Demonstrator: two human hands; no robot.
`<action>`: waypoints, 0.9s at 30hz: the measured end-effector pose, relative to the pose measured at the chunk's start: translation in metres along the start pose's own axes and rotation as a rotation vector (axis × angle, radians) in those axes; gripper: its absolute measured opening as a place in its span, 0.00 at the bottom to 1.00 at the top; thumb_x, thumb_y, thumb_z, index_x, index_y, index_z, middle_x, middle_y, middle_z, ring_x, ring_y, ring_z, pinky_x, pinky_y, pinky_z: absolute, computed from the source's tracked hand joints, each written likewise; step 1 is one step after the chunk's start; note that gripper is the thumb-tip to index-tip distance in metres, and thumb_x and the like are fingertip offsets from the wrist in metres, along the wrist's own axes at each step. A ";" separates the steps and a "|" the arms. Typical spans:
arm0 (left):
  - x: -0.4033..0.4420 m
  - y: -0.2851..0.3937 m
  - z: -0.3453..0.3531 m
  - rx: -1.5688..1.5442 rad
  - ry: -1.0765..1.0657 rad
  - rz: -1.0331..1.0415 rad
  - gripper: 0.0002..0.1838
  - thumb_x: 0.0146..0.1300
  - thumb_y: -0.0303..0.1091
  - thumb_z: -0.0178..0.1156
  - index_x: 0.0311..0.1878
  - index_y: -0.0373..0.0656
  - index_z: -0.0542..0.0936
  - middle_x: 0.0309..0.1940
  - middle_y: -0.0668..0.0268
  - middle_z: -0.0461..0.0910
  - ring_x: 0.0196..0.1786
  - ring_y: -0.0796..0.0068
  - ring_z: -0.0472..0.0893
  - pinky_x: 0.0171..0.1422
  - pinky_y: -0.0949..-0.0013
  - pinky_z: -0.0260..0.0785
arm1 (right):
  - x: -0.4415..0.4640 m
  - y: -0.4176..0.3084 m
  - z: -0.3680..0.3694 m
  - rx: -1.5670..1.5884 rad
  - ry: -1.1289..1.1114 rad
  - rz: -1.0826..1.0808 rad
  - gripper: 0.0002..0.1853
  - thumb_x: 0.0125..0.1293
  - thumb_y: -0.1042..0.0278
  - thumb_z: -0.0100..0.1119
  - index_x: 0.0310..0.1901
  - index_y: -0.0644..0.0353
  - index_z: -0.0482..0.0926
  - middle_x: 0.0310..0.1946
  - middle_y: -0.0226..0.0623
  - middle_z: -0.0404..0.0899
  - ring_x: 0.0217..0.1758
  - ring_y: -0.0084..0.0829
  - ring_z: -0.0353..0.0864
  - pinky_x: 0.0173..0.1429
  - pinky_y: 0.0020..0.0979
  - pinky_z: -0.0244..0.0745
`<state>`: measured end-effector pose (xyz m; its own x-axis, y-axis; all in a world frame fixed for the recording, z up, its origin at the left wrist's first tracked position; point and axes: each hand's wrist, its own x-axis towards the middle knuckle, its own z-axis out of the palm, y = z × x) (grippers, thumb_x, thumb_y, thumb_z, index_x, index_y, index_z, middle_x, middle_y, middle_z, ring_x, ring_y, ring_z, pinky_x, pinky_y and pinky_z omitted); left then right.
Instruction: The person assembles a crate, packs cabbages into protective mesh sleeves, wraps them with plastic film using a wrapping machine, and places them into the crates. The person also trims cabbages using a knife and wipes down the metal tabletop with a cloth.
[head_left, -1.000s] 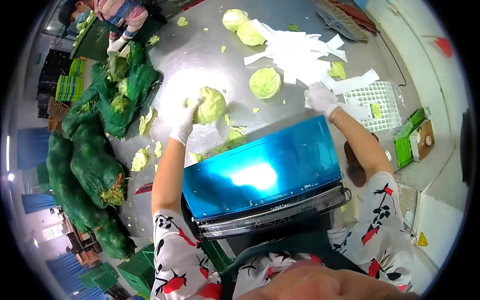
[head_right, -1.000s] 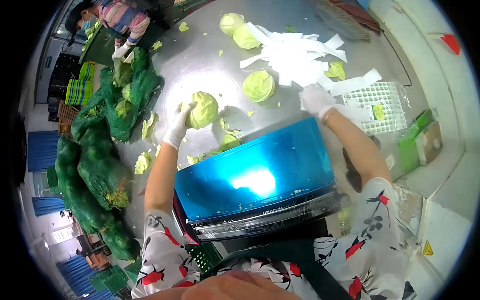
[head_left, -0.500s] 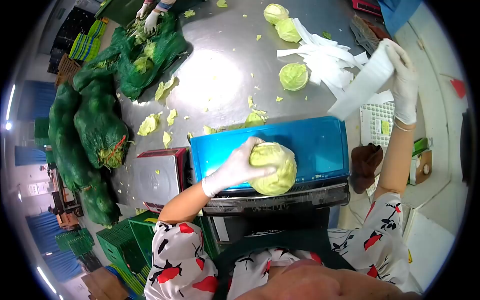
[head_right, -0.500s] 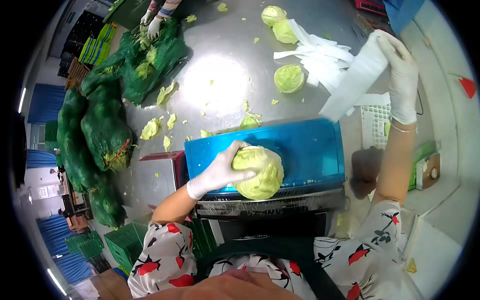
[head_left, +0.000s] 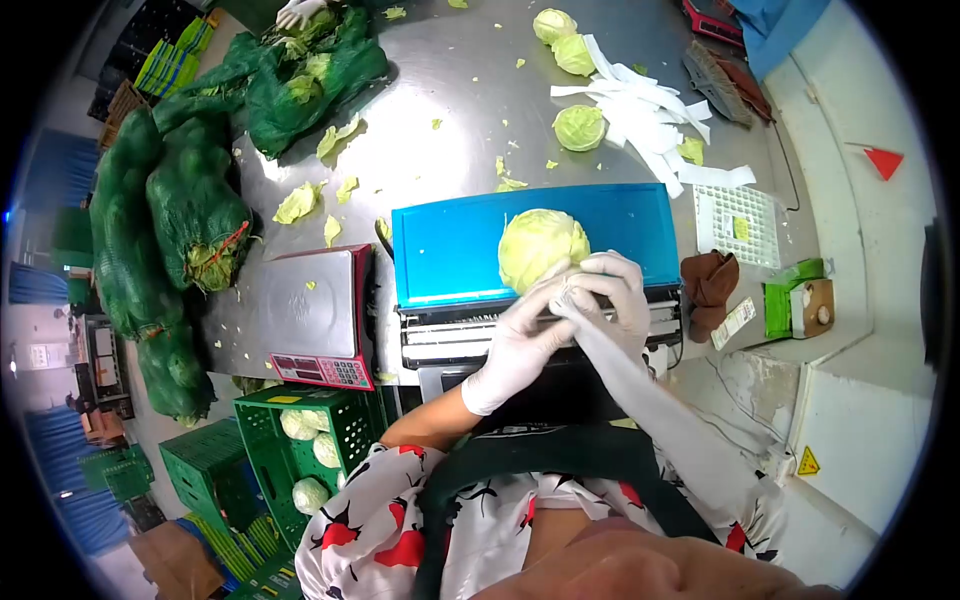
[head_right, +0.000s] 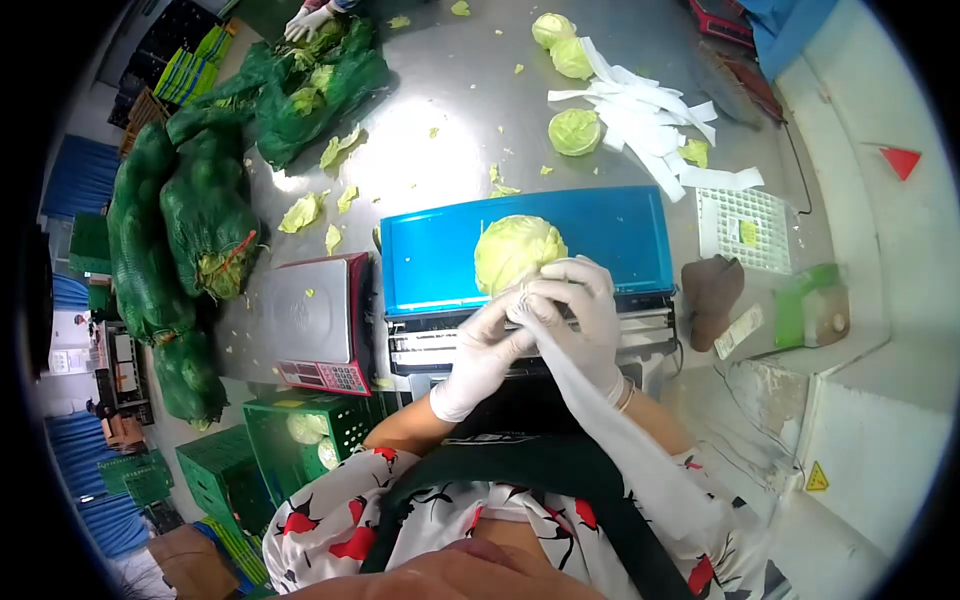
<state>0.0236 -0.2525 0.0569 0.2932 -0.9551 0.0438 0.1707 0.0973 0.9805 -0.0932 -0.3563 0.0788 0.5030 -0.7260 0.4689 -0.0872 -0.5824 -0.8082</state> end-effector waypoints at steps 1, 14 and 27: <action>-0.009 -0.005 0.001 -0.265 0.037 -0.118 0.21 0.68 0.25 0.60 0.64 0.37 0.75 0.72 0.54 0.64 0.72 0.61 0.66 0.75 0.61 0.61 | -0.012 -0.004 0.004 0.126 0.036 0.172 0.07 0.68 0.73 0.62 0.44 0.65 0.77 0.44 0.38 0.80 0.47 0.23 0.79 0.53 0.25 0.75; -0.056 0.021 -0.041 -0.820 0.141 -0.239 0.15 0.75 0.32 0.53 0.59 0.36 0.74 0.51 0.63 0.81 0.54 0.74 0.81 0.62 0.68 0.73 | -0.052 -0.064 -0.025 1.474 -0.526 1.286 0.24 0.74 0.55 0.54 0.60 0.68 0.75 0.52 0.39 0.83 0.51 0.27 0.83 0.54 0.31 0.78; -0.078 0.006 -0.055 -0.408 -0.096 -0.202 0.25 0.77 0.45 0.48 0.66 0.36 0.71 0.61 0.59 0.77 0.63 0.65 0.76 0.71 0.59 0.63 | -0.086 0.004 -0.029 0.490 -0.264 0.280 0.17 0.78 0.62 0.44 0.58 0.64 0.74 0.53 0.38 0.79 0.57 0.28 0.77 0.62 0.31 0.71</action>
<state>0.0538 -0.1619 0.0492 0.1311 -0.9859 -0.1042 0.5776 -0.0095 0.8163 -0.1616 -0.3067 0.0457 0.7194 -0.6754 0.1620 0.1265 -0.1020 -0.9867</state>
